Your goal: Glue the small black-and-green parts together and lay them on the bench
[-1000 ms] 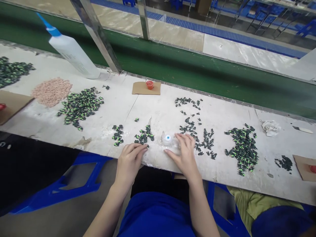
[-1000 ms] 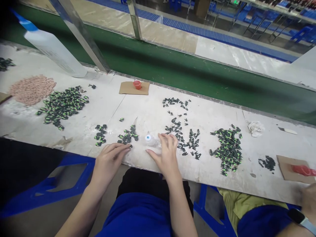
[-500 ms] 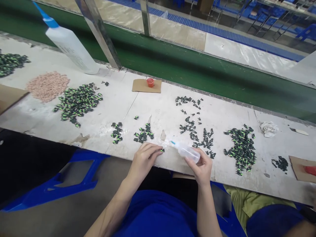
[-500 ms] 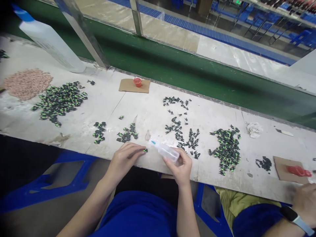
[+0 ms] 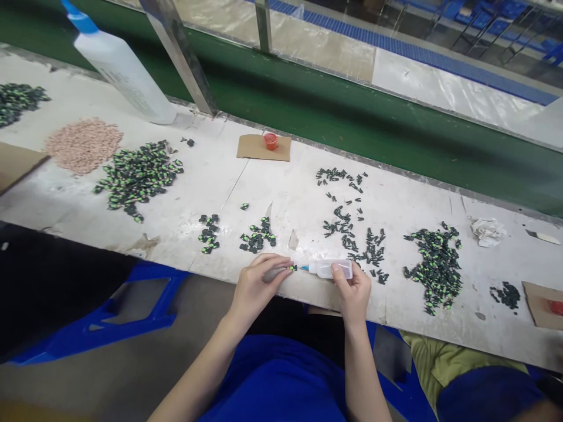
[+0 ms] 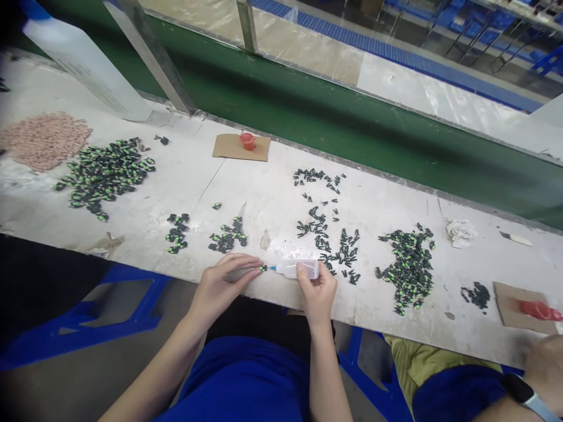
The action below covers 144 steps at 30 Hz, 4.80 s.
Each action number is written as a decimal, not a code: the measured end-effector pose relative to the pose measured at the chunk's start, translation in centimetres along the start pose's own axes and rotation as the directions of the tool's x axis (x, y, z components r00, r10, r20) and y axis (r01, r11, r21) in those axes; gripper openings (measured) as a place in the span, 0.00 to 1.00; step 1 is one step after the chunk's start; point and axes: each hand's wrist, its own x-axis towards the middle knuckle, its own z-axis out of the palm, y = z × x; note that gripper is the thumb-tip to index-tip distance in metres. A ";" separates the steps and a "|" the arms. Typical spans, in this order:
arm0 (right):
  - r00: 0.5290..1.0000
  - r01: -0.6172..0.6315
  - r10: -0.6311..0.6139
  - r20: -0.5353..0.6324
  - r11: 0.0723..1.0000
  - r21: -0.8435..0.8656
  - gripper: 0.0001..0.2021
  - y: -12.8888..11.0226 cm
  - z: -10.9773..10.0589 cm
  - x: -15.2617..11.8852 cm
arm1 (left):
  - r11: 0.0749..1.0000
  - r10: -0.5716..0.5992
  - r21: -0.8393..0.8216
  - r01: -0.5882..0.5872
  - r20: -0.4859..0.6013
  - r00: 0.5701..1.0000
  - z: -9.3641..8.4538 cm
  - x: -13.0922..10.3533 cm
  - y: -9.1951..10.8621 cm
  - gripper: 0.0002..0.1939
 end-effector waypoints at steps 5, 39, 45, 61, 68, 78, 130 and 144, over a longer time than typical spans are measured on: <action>1.000 0.004 -0.003 0.002 0.999 -0.040 0.16 0.3 -0.1 0.0 | 1.000 0.004 0.008 -0.004 -0.005 1.000 -0.1 0.0 -0.1 0.07; 1.000 -0.007 0.006 -0.020 0.999 -0.051 0.16 0.3 0.2 -0.1 | 0.999 0.034 0.007 -0.034 -0.016 0.999 0.0 0.0 -0.5 0.05; 0.998 0.007 -0.006 -0.060 1.000 0.018 0.16 1.0 -0.2 0.1 | 0.999 0.035 -0.002 -0.035 -0.011 0.999 0.0 0.0 -0.5 0.04; 0.970 0.214 -0.210 0.122 0.977 -0.016 0.18 0.4 4.8 1.5 | 0.977 0.178 0.119 -0.176 -0.011 0.984 0.0 -0.2 -1.0 0.06; 0.874 0.481 -0.467 0.136 0.789 -0.383 0.16 0.5 -2.5 -0.4 | 0.949 0.246 0.189 -0.251 0.052 0.968 -0.1 -0.2 -1.2 0.08; 0.846 0.508 -0.497 0.191 0.645 -0.571 0.08 2.7 -7.9 1.6 | 0.955 0.247 0.159 -0.249 0.034 0.968 0.3 -0.2 -1.5 0.06; 0.905 0.424 -0.424 0.018 0.905 -0.034 0.09 1.1 -3.0 -4.2 | 0.955 -0.053 -0.277 0.110 0.207 0.977 3.7 -2.0 6.0 0.06; 0.908 0.416 -0.413 0.069 0.908 -0.048 0.07 1.6 -4.4 -3.6 | 0.977 0.128 -0.193 -0.089 0.198 0.972 4.9 -2.5 5.2 0.09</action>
